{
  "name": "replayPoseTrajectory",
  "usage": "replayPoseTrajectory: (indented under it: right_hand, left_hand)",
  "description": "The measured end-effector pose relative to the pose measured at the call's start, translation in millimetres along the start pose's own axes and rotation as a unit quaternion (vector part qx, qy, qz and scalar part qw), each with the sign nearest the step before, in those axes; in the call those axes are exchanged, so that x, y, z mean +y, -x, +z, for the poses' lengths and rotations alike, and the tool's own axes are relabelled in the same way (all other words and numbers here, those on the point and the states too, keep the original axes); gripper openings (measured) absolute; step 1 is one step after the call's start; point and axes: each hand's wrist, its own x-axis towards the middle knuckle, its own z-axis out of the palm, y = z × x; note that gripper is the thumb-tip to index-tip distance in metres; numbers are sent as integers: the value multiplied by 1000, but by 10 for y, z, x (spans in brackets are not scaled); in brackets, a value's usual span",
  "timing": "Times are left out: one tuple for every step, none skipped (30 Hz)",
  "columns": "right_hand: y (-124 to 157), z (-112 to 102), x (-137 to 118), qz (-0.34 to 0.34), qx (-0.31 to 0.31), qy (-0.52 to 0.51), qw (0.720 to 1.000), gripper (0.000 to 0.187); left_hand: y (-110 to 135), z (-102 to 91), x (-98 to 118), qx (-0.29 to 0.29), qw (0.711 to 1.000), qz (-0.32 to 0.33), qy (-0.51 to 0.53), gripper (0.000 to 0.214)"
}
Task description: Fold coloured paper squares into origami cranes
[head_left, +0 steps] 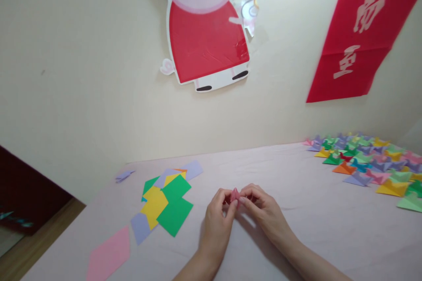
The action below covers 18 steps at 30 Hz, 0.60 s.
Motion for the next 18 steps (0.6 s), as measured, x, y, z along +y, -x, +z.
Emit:
replayPoseTrajectory:
  right_hand:
    - [3,-3,10,0,1,1,1000,26]
    - [6,-2,21,6,3,-4,1000,26]
    - [8,0,30,15,7,-14,1000,25]
    - [9,3,37,25,12,-30,999,24]
    - [8,6,41,34,14,-48,998,25]
    - [7,9,41,40,11,-65,997,26]
    - [5,10,37,44,6,-80,996,26]
    - [3,9,29,46,-1,-92,995,27]
    - [2,8,19,49,-8,-101,994,28]
    - [1,6,9,53,-13,-109,992,30]
    - [1,5,-1,59,-15,-118,991,32]
    - [1,4,-8,64,-15,-126,990,33]
    - [0,3,-12,66,-15,-133,989,34]
    - [0,2,-13,66,-16,-139,988,34]
    - [-1,0,-12,65,-17,-141,988,33]
    - [-3,-1,-8,63,-20,-141,988,33]
    - [-6,-4,-3,62,-23,-140,988,33]
    - [-8,-7,2,59,-25,-137,988,33]
  left_hand:
    - [2,3,0,-5,1000,-3,1,12]
    - [3,5,1,-8,1000,-5,1,14]
    - [1,7,2,-10,1000,-8,2,16]
    - [-3,8,4,-13,1000,-11,4,18]
    - [-9,8,6,-16,1000,-15,9,19]
    - [-16,7,9,-19,1000,-18,15,20]
    - [-23,6,12,-21,999,-19,20,21]
    - [-29,4,15,-22,999,-18,22,21]
    - [-33,2,18,-22,999,-17,23,22]
    - [-35,0,20,-21,999,-15,25,22]
    - [-36,-2,22,-21,999,-13,27,22]
    - [-36,-5,23,-20,999,-13,31,22]
    - [-36,-7,22,-19,999,-13,36,22]
    - [-36,-10,20,-18,999,-14,42,22]
    - [-38,-12,16,-17,999,-13,47,22]
    - [-42,-14,9,-16,998,-13,52,22]
    - [-47,-15,-2,-15,998,-12,57,22]
    - [-53,-16,-15,-15,998,-10,63,21]
